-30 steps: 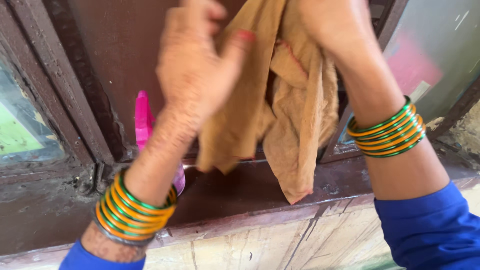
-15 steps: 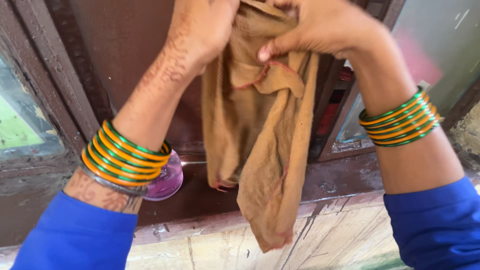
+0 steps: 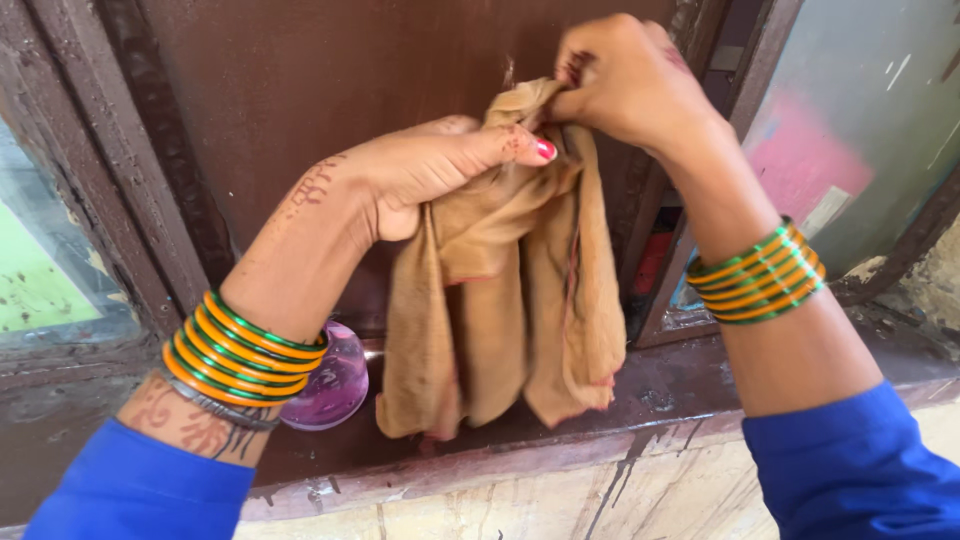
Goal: The person cleans a window frame and glass with a cloth after spraying it with a cleaning solution from a bottle.
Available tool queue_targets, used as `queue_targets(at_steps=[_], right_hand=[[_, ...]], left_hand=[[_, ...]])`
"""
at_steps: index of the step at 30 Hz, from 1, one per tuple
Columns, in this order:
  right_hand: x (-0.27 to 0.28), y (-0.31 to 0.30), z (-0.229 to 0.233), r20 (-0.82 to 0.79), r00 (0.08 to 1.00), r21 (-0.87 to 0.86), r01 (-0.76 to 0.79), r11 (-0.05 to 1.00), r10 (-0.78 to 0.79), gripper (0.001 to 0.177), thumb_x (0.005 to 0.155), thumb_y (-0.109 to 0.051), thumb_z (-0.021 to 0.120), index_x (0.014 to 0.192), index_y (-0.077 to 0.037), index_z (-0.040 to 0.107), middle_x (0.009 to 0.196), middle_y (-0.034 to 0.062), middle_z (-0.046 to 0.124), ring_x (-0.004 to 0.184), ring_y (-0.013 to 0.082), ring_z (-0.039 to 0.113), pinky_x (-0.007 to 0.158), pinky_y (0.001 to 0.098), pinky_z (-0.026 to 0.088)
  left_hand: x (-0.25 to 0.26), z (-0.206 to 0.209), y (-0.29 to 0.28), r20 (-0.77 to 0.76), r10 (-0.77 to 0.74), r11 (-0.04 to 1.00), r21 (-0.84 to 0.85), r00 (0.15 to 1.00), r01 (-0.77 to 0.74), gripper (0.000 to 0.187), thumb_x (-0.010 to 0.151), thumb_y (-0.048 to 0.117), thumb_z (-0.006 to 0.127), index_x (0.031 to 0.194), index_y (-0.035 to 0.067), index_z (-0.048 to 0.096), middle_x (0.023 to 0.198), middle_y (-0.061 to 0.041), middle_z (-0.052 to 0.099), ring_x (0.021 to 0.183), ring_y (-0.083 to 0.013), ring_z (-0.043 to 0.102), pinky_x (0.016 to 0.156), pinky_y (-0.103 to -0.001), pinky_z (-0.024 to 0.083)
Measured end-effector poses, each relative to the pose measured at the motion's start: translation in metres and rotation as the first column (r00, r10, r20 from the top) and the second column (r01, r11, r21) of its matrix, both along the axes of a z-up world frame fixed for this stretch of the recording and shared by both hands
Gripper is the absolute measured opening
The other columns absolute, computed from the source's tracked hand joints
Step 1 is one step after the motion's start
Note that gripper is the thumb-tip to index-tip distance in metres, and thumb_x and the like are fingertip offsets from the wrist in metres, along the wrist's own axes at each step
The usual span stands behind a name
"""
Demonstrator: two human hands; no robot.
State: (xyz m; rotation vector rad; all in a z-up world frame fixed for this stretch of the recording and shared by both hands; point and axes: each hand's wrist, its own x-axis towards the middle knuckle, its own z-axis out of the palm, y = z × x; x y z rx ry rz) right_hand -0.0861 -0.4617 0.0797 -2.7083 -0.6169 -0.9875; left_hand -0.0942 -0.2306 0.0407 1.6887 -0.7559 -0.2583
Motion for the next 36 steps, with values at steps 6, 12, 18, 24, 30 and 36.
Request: queue_targets(at_steps=[6, 12, 18, 24, 30, 36], right_hand=[[-0.005, 0.009, -0.032, -0.103, 0.990, 0.131, 0.105, 0.986, -0.092, 0.022, 0.090, -0.029, 0.081, 0.099, -0.009, 0.074, 0.079, 0.0142, 0.073, 0.070, 0.0299, 0.072, 0.067, 0.0418, 0.053], [-0.056, 0.015, -0.089, 0.509, 0.860, 0.120, -0.035, 0.992, -0.031, 0.027, 0.092, -0.008, 0.080, 0.115, -0.003, 0.065, 0.098, 0.0140, 0.068, 0.083, 0.0315, 0.071, 0.067, 0.0438, 0.054], [-0.091, 0.018, -0.138, 0.747, 0.651, -0.162, -0.015, 0.987, 0.133, 0.039, 0.092, -0.002, 0.078, 0.126, -0.013, 0.063, 0.102, 0.0105, 0.060, 0.081, 0.0281, 0.067, 0.067, 0.0407, 0.053], [-0.086, 0.032, -0.180, 0.181, 0.983, 0.337, -0.028, 0.941, -0.035, 0.074, 0.083, -0.032, 0.084, 0.141, -0.002, 0.051, 0.069, 0.0057, 0.069, 0.052, 0.0188, 0.063, 0.051, 0.0352, 0.049], [-0.063, 0.024, -0.189, 0.010, 0.997, 0.457, -0.073, 0.886, 0.078, 0.040, 0.090, -0.028, 0.070, 0.121, -0.002, 0.065, 0.075, 0.0077, 0.072, 0.063, 0.0177, 0.067, 0.051, 0.0304, 0.052], [-0.035, -0.002, -0.194, -0.405, 0.738, 0.823, 0.037, 0.567, 0.540, 0.070, 0.115, -0.050, 0.050, 0.088, 0.013, 0.062, 0.061, 0.0111, 0.058, 0.051, 0.0170, 0.049, 0.044, 0.0307, 0.044]], left_hand=[[0.016, -0.022, 0.019, -0.337, -0.435, 0.832, -0.505, 0.835, 0.230, 0.032, 0.086, 0.011, 0.071, 0.115, -0.002, 0.067, 0.106, -0.017, 0.074, 0.097, -0.0298, 0.074, 0.092, -0.049, 0.061], [0.017, -0.026, 0.004, -0.403, -0.443, 0.759, -0.644, 0.801, 0.096, 0.033, 0.085, 0.013, 0.069, 0.114, -0.004, 0.068, 0.105, -0.019, 0.076, 0.093, -0.0325, 0.076, 0.089, -0.048, 0.063], [0.029, -0.030, 0.002, -0.411, -0.433, 0.748, -0.660, 0.802, 0.065, 0.026, 0.093, 0.017, 0.070, 0.113, 0.000, 0.068, 0.107, -0.017, 0.075, 0.095, -0.0314, 0.074, 0.091, -0.050, 0.062], [0.024, -0.034, -0.002, -0.379, -0.441, 0.678, -0.734, 0.813, 0.025, 0.026, 0.093, 0.023, 0.070, 0.110, 0.003, 0.066, 0.105, -0.014, 0.074, 0.094, -0.0303, 0.073, 0.089, -0.048, 0.062], [0.008, -0.045, -0.004, -0.291, -0.583, 0.559, -0.821, 0.759, 0.115, 0.030, 0.099, 0.030, 0.069, 0.111, 0.002, 0.066, 0.107, -0.014, 0.073, 0.097, -0.0279, 0.072, 0.093, -0.046, 0.061], [0.003, -0.052, 0.001, -0.257, -0.606, 0.516, -0.847, 0.753, 0.127, 0.036, 0.101, 0.033, 0.064, 0.114, 0.000, 0.067, 0.107, -0.016, 0.074, 0.096, -0.0284, 0.074, 0.090, -0.045, 0.062]])
